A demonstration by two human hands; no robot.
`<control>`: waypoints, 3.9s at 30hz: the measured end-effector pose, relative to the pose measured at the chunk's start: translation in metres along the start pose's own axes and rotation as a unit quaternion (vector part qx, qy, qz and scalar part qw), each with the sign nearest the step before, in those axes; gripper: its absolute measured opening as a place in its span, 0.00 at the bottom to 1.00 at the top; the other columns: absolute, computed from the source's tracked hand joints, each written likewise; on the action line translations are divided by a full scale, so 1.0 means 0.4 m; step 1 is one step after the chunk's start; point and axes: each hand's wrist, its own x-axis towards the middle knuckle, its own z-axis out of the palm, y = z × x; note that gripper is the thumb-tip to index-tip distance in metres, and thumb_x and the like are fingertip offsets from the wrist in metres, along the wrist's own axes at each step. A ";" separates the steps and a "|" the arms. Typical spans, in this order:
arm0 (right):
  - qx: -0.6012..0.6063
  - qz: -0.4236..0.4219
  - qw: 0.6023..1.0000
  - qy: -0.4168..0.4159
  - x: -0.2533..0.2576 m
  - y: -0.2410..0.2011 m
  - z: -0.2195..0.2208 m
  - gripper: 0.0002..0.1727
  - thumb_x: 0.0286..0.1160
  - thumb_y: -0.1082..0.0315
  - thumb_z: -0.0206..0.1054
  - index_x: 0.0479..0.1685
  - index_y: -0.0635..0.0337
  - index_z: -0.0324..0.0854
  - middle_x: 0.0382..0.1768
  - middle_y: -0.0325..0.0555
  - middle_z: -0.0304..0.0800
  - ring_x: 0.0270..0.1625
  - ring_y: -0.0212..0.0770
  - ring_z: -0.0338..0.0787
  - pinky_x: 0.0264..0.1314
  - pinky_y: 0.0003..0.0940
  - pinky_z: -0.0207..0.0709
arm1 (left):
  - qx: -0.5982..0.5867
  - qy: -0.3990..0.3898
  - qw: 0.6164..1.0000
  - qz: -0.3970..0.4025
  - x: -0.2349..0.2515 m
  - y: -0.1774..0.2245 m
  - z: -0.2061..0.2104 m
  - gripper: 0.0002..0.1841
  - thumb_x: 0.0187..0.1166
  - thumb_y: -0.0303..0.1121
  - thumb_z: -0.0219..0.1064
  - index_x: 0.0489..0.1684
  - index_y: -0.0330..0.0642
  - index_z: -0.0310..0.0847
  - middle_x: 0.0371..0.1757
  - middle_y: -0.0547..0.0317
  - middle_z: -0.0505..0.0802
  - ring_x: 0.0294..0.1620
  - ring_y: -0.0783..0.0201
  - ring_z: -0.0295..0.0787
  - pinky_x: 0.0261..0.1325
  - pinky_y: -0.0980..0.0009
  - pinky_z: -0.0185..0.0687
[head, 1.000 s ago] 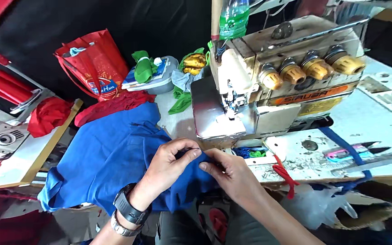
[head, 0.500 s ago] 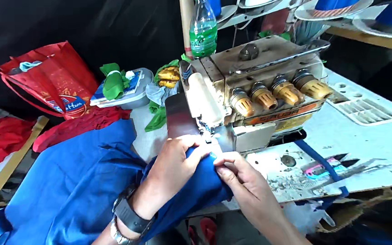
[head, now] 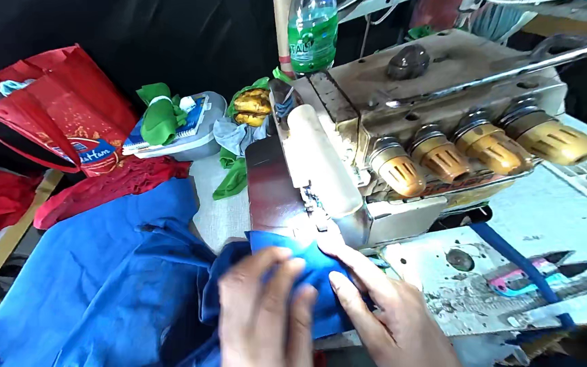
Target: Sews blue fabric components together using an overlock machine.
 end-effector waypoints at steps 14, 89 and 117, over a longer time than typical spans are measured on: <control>0.256 0.156 0.953 -0.051 0.019 -0.027 -0.044 0.23 0.82 0.75 0.62 0.73 0.75 0.70 0.37 0.34 0.95 0.38 0.17 0.90 0.43 0.16 0.84 | -0.034 -0.066 0.993 0.087 0.045 -0.070 0.051 0.15 0.89 0.43 0.60 0.55 0.45 0.90 0.62 0.57 0.92 0.76 0.67 0.79 0.85 0.69 0.64; 0.113 -0.001 0.987 0.112 -0.048 0.048 0.058 0.19 0.81 0.65 0.62 0.63 0.68 0.84 0.32 0.38 0.89 0.27 0.21 0.85 0.27 0.16 0.82 | 0.078 -0.050 0.985 0.143 0.037 -0.078 0.071 0.22 0.86 0.51 0.57 0.61 0.48 0.90 0.65 0.58 0.91 0.69 0.57 0.83 0.73 0.55 0.71; 0.084 0.015 0.988 0.131 0.035 0.021 0.012 0.08 0.74 0.70 0.69 0.39 0.59 0.73 0.20 0.28 0.75 0.23 0.12 0.71 0.26 0.06 0.67 | -0.013 -0.123 0.989 0.078 0.264 -0.172 0.061 0.13 0.82 0.33 0.64 0.51 0.35 0.91 0.58 0.46 0.91 0.62 0.47 0.86 0.66 0.50 0.79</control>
